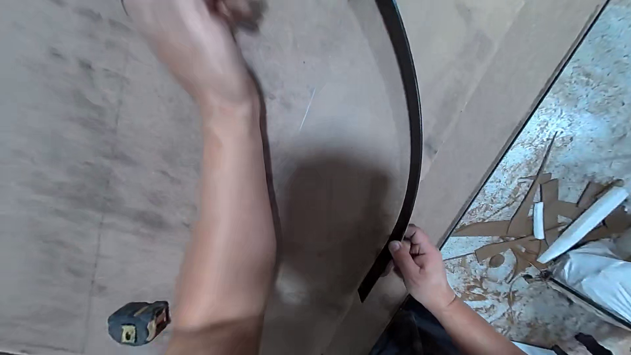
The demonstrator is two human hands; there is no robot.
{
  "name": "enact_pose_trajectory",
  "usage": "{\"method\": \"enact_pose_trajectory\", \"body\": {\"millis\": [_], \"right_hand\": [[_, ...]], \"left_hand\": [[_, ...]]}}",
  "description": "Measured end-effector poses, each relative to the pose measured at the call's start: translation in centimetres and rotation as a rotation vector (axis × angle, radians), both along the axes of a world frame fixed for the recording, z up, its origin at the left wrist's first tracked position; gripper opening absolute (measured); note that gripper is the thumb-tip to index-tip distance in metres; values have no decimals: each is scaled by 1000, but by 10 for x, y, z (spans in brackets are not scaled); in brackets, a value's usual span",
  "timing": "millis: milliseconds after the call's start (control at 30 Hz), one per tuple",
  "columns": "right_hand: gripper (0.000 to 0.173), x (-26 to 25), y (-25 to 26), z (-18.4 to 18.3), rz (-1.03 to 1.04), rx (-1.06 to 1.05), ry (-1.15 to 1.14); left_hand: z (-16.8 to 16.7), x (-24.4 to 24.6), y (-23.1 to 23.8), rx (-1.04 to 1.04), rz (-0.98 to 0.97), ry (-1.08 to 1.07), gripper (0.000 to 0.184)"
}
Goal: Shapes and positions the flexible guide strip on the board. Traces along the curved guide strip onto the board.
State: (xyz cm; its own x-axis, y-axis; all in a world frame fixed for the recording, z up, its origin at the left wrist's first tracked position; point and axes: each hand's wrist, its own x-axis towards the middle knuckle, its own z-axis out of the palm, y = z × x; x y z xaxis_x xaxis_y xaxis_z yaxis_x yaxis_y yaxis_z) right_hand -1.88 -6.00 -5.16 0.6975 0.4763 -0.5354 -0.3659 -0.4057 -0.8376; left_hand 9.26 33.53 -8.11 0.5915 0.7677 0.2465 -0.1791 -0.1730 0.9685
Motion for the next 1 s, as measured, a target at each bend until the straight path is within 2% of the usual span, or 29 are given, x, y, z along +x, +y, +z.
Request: {"method": "enact_pose_trajectory", "body": {"millis": [67, 100, 167, 200, 267, 300, 433, 700, 1000], "right_hand": [[14, 0, 1, 0, -3, 5, -10], [15, -1, 2, 0, 1, -4, -23], [15, -1, 3, 0, 10, -23, -48], [15, 0, 3, 1, 14, -24, -55], [15, 0, 3, 2, 27, -27, -86], [14, 0, 3, 1, 35, -33, -103], [14, -1, 3, 0, 36, -60, -114], [18, -2, 3, -3, 44, -55, -164], [28, -5, 3, -1, -12, -24, -121]], "left_hand": [[24, -59, -42, -92, -250, 71, 54], [28, -90, -66, -126, -310, 129, 57], [34, -145, -115, -237, -380, 234, 51], [36, -165, -137, -311, -396, 253, 40], [41, -190, -175, -382, -409, 293, 21], [42, -195, -189, -363, -419, 325, 19], [34, -187, -211, -235, -482, 398, 15], [32, -169, -212, -53, -517, 506, 11], [30, -168, -209, -24, -571, 486, 11]]}}
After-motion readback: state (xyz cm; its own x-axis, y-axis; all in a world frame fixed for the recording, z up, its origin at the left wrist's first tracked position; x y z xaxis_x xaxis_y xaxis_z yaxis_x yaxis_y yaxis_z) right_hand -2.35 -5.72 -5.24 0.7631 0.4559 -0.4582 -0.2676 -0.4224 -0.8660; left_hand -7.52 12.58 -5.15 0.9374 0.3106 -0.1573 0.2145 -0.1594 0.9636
